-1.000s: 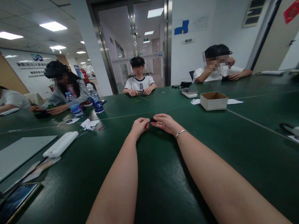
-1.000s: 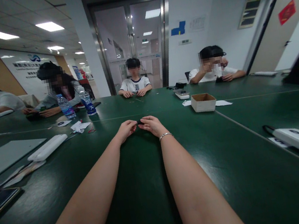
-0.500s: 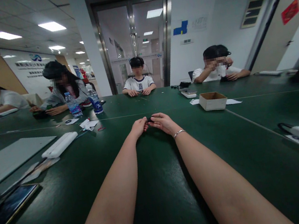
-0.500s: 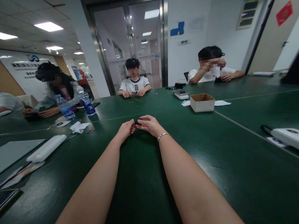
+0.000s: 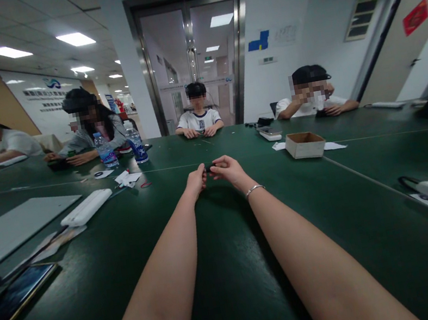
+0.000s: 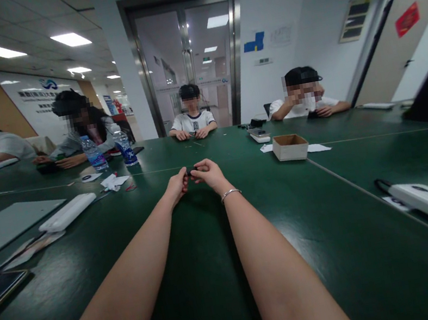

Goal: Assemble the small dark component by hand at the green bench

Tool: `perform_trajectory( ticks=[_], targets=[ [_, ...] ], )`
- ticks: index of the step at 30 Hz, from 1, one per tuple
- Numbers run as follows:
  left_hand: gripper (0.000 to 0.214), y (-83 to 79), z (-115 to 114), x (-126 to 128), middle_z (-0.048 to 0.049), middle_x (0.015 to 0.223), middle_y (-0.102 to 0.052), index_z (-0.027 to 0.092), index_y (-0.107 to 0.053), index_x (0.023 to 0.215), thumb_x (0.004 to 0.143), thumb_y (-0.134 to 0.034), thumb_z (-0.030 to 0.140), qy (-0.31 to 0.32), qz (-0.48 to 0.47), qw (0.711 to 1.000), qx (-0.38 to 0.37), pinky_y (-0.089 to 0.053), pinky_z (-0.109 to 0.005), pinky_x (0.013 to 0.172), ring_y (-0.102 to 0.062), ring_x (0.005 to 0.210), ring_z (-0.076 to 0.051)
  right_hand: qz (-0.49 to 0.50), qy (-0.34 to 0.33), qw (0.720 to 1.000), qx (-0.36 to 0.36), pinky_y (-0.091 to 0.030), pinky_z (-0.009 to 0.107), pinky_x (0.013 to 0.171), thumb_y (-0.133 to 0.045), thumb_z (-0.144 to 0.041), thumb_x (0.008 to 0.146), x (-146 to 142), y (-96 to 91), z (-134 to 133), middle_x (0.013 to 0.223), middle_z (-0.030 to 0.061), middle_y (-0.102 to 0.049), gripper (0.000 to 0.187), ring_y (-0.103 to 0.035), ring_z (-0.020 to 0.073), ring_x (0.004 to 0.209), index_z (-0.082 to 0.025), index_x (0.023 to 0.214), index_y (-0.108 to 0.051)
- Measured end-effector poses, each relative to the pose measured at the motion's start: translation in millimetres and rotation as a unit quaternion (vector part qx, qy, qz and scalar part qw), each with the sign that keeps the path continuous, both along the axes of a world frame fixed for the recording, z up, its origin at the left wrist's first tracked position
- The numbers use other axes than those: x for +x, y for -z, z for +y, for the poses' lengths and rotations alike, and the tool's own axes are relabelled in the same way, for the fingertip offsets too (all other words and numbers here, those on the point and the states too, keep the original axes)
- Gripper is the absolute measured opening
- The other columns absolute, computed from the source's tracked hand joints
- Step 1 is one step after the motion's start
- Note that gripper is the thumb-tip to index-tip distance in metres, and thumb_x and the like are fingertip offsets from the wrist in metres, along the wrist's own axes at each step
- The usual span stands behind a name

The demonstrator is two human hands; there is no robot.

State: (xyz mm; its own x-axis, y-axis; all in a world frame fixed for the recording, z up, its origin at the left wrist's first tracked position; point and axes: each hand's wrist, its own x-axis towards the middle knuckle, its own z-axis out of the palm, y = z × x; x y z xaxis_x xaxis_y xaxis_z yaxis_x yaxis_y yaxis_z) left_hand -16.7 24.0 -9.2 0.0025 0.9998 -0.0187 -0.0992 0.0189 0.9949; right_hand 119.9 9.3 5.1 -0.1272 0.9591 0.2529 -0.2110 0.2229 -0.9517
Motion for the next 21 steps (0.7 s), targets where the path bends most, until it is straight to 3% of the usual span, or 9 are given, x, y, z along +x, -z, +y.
perform_trajectory(
  ticks=[4,9,15,21],
  targets=[
    [0.028,10.3,2,4,0.0016,0.055,-0.048,0.014,-0.053,0.068,0.079,-0.053,0.04,0.043,0.106,0.99,0.085,-0.035,-0.02,0.044,-0.042,0.045,-0.007,-0.022,0.044,0.996,-0.076,-0.048,0.018,0.041,-0.064,-0.015,0.078,7,8.1,3,0.057,-0.0004,-0.061,0.017,-0.06,0.0114,0.048,-0.015,0.087,-0.051],
    [0.017,15.8,-4,6,0.0026,0.059,-0.052,0.018,-0.051,0.076,0.074,-0.058,0.034,0.076,0.202,0.958,0.191,-0.038,-0.021,0.048,-0.049,0.052,-0.01,0.002,-0.006,0.994,-0.105,-0.044,0.018,0.037,-0.06,-0.018,0.082,13,11.4,4,0.046,-0.002,-0.054,0.011,-0.052,0.0102,0.037,-0.014,0.083,-0.05],
    [0.026,9.6,-7,6,-0.0008,0.064,-0.056,0.018,-0.053,0.072,0.08,-0.046,0.042,0.075,0.196,0.966,0.149,-0.037,-0.022,0.047,-0.052,0.054,-0.012,-0.008,-0.033,0.994,-0.106,-0.046,0.018,0.04,-0.059,-0.02,0.083,14,10.6,3,0.05,-0.0001,-0.056,0.011,-0.053,0.0097,0.039,-0.014,0.079,-0.051],
    [0.032,4.3,-7,5,0.0003,0.05,-0.051,0.017,-0.05,0.058,0.078,-0.048,0.042,0.09,0.151,0.976,0.126,-0.034,-0.023,0.045,-0.047,0.044,-0.01,-0.038,-0.042,0.994,-0.096,-0.047,0.018,0.043,-0.058,-0.02,0.084,14,9.7,1,0.052,-0.001,-0.058,0.012,-0.056,0.0103,0.043,-0.016,0.087,-0.047]
  ],
)
